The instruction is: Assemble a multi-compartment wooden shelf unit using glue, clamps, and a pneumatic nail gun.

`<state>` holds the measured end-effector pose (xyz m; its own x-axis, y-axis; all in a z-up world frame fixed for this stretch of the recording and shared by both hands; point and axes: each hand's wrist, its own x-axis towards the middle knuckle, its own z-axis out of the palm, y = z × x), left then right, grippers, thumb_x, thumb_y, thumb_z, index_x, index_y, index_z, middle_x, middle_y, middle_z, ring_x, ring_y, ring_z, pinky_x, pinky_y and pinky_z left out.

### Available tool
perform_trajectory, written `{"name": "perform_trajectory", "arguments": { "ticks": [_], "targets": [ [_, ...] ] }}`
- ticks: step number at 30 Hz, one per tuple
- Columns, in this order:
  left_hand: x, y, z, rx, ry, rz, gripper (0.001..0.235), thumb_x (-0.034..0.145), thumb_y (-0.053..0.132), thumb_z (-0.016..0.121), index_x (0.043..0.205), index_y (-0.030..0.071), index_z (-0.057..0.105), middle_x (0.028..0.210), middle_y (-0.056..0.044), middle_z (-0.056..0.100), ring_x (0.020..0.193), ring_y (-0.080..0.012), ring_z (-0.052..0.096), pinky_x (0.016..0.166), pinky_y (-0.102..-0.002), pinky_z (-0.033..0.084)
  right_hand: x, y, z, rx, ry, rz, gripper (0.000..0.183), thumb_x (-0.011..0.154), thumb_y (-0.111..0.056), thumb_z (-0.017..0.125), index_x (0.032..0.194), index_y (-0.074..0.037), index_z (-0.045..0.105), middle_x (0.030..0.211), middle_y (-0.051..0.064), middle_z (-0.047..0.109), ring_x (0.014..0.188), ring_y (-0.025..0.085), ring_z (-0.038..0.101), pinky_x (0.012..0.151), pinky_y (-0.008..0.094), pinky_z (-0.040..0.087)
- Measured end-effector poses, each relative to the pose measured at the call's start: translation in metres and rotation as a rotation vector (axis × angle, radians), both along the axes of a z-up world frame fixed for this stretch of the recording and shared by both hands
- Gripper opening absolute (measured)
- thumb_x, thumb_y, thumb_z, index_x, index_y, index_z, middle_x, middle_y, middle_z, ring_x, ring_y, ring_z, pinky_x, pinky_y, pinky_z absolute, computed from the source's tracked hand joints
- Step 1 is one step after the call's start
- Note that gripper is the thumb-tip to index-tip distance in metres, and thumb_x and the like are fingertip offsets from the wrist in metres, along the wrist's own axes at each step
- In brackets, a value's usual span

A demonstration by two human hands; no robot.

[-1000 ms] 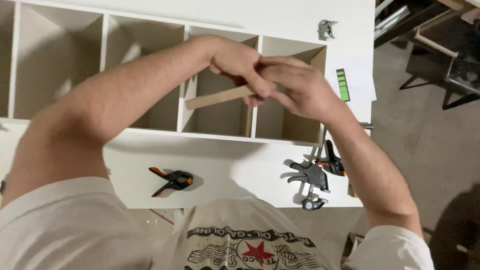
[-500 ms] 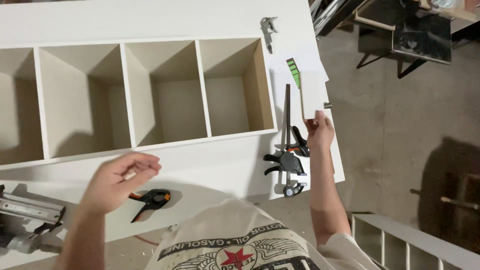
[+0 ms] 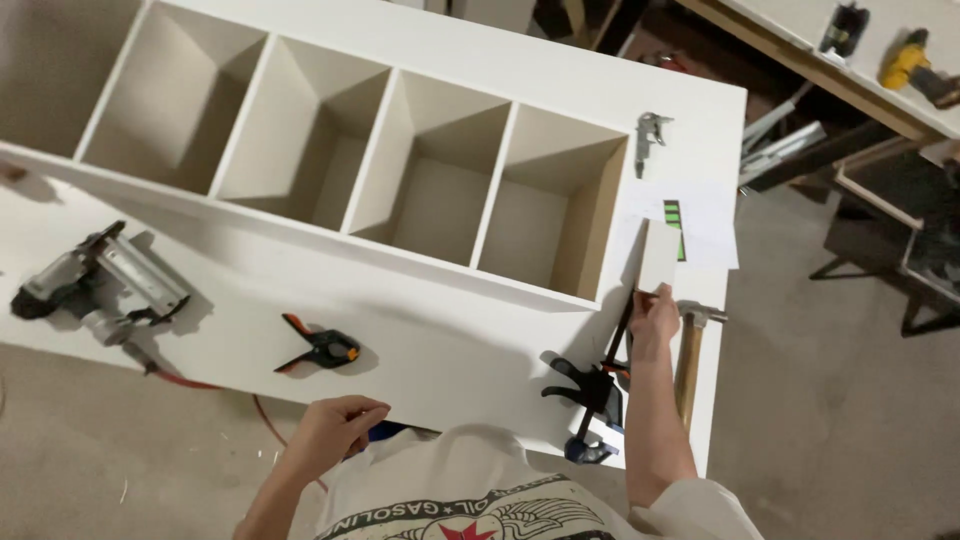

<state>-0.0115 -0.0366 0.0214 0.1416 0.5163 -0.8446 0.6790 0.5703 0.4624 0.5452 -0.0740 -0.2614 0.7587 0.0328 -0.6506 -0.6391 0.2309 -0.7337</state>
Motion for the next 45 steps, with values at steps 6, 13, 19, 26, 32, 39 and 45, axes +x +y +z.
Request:
{"name": "perform_trajectory", "arguments": {
  "ticks": [6,13,19,26,32,39,45],
  "targets": [
    [-0.044,-0.028,-0.027,0.218,0.036,-0.052,0.036,0.093,0.036,0.078,0.069,0.010,0.069,0.058,-0.001,0.060,0.056,-0.0100,0.049,0.056,-0.028,0.036,-0.002,-0.008,0.015,-0.165,0.023,0.124,0.020,0.096,-0.015,0.075,0.082,-0.007,0.063,0.069,0.005,0.066,0.064,0.016,0.066,0.061,0.028,0.064],
    [-0.104,-0.065,-0.027,0.291,-0.077,-0.071,0.034,0.097,0.039,0.060,0.105,0.014,0.082,0.100,0.004,0.080,0.088,-0.0094,0.069,0.077,-0.027,0.049,-0.121,-0.045,0.143,-0.231,-0.173,0.228,0.016,0.096,-0.013,0.073,0.082,-0.011,0.066,0.068,-0.002,0.061,0.059,0.009,0.055,0.053,0.023,0.046],
    [-0.183,-0.119,-0.078,0.419,-0.159,-0.017,0.029,0.098,0.036,0.061,0.111,0.018,0.080,0.074,0.001,0.075,0.071,-0.0137,0.069,0.068,-0.029,0.053,-0.307,-0.106,0.095,0.132,-0.266,0.750,0.018,0.095,-0.003,0.065,0.110,0.007,0.067,0.085,0.019,0.071,0.072,0.027,0.071,0.069,0.038,0.062],
    [-0.183,-0.145,-0.055,1.367,-0.384,-0.491,0.089,0.072,0.061,0.086,0.125,-0.006,0.062,0.127,-0.029,0.063,0.110,-0.0460,0.065,0.101,-0.053,0.050,-0.565,-0.157,0.191,0.362,0.192,1.463,0.060,0.097,-0.048,0.067,0.124,0.006,0.066,0.106,0.025,0.070,0.095,0.035,0.072,0.089,0.052,0.059],
    [-0.200,-0.104,-0.072,1.190,-0.216,-0.653,0.076,0.070,0.035,0.076,0.138,0.002,0.061,0.142,-0.021,0.061,0.131,-0.0419,0.057,0.108,-0.055,0.045,-0.595,-0.151,0.202,0.317,0.018,1.651,0.040,0.103,-0.036,0.067,0.107,0.004,0.069,0.097,0.018,0.072,0.101,0.027,0.073,0.100,0.049,0.055],
    [-0.251,-0.047,-0.101,0.920,0.031,-0.358,0.045,0.100,0.045,0.061,0.133,0.014,0.068,0.124,-0.008,0.071,0.115,-0.0272,0.070,0.092,-0.037,0.059,-0.563,-0.119,0.207,0.284,-0.203,1.548,0.019,0.096,-0.003,0.068,0.110,0.007,0.076,0.085,0.021,0.077,0.079,0.021,0.074,0.076,0.030,0.062],
    [-0.287,-0.009,-0.106,0.543,0.071,-0.242,0.049,0.103,0.049,0.058,0.133,0.012,0.069,0.128,-0.010,0.071,0.119,-0.0256,0.070,0.097,-0.036,0.058,-0.523,-0.080,0.174,0.158,-0.199,1.452,0.017,0.098,-0.010,0.069,0.093,0.005,0.077,0.071,0.018,0.074,0.066,0.025,0.074,0.069,0.033,0.059]
  ]
}}
